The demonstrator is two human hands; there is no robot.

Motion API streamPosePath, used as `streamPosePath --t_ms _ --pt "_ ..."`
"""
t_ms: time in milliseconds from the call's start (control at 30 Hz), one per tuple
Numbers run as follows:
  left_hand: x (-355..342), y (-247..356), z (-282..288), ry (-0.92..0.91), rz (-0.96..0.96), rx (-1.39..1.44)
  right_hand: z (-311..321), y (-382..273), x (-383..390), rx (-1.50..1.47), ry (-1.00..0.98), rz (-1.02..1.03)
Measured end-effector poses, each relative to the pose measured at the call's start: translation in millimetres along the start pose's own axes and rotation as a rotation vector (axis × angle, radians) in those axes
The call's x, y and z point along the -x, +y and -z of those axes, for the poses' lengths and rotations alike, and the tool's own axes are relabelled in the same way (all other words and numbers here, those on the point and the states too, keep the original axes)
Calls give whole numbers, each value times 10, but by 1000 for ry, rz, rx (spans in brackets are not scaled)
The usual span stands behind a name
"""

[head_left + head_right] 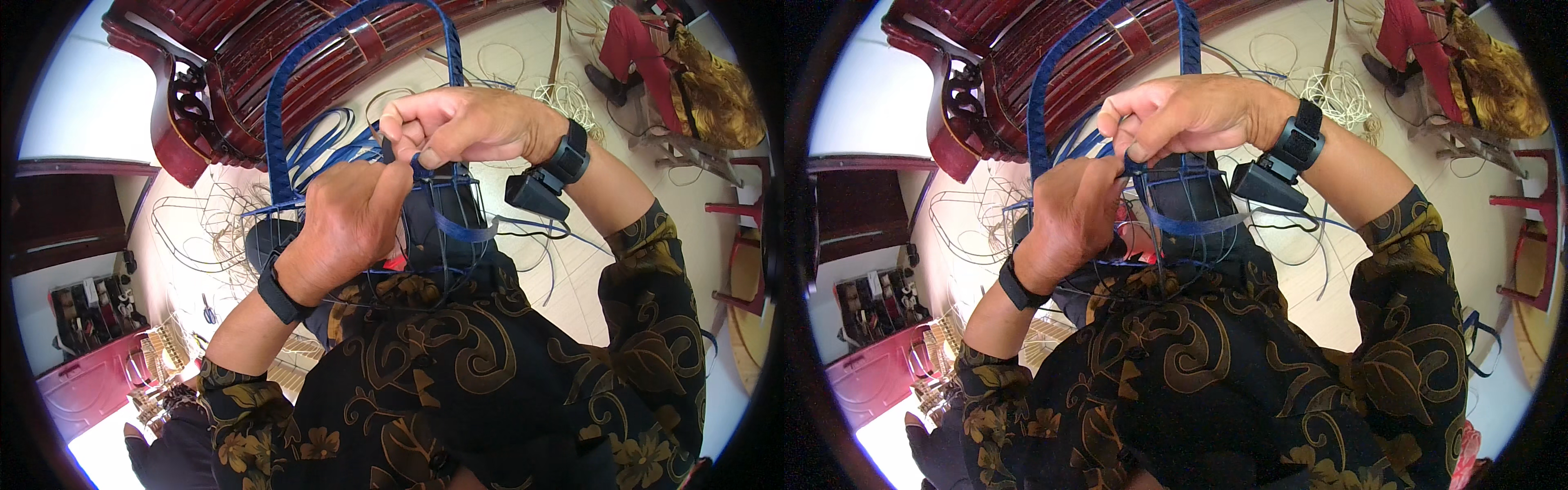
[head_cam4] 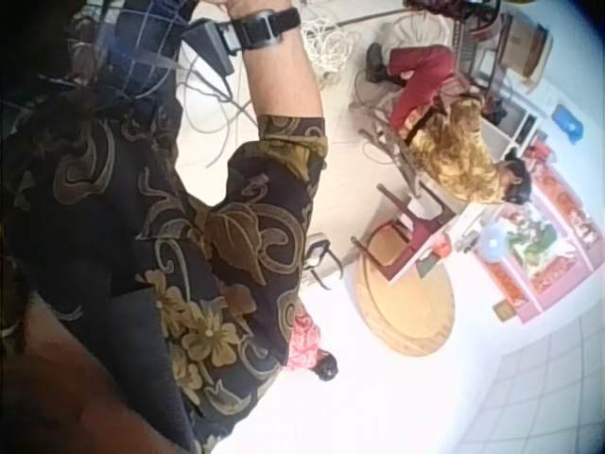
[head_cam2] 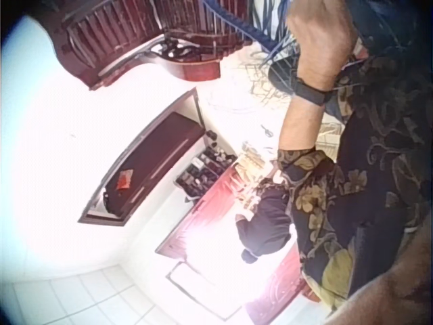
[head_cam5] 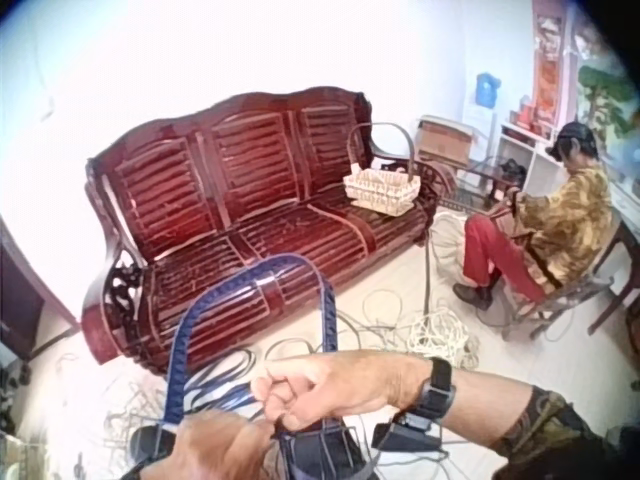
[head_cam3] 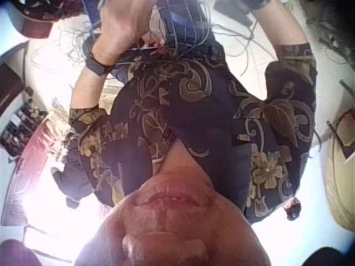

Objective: The person weaves blue plastic straps around a dark wire frame by hand, pulling the straps through the frame and securing them to form a pattern.

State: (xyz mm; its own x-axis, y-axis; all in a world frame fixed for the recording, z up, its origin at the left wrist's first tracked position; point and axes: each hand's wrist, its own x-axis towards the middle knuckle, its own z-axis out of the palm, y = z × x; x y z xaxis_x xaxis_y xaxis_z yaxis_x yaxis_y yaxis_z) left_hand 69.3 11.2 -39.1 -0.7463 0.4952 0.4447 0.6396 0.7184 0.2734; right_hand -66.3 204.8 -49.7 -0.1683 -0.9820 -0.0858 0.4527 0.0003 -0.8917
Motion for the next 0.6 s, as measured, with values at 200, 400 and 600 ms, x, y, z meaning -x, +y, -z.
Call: streamPosePath --t_ms 200,400,600 --pt "32 38 -20 70 57 8 -128 -177 59 593 33 55" --pt "68 84 -47 104 36 23 -65 -50 -3 1372 315 526" --pt "99 102 -61 88 7 -18 -92 -167 156 1023 127 169"
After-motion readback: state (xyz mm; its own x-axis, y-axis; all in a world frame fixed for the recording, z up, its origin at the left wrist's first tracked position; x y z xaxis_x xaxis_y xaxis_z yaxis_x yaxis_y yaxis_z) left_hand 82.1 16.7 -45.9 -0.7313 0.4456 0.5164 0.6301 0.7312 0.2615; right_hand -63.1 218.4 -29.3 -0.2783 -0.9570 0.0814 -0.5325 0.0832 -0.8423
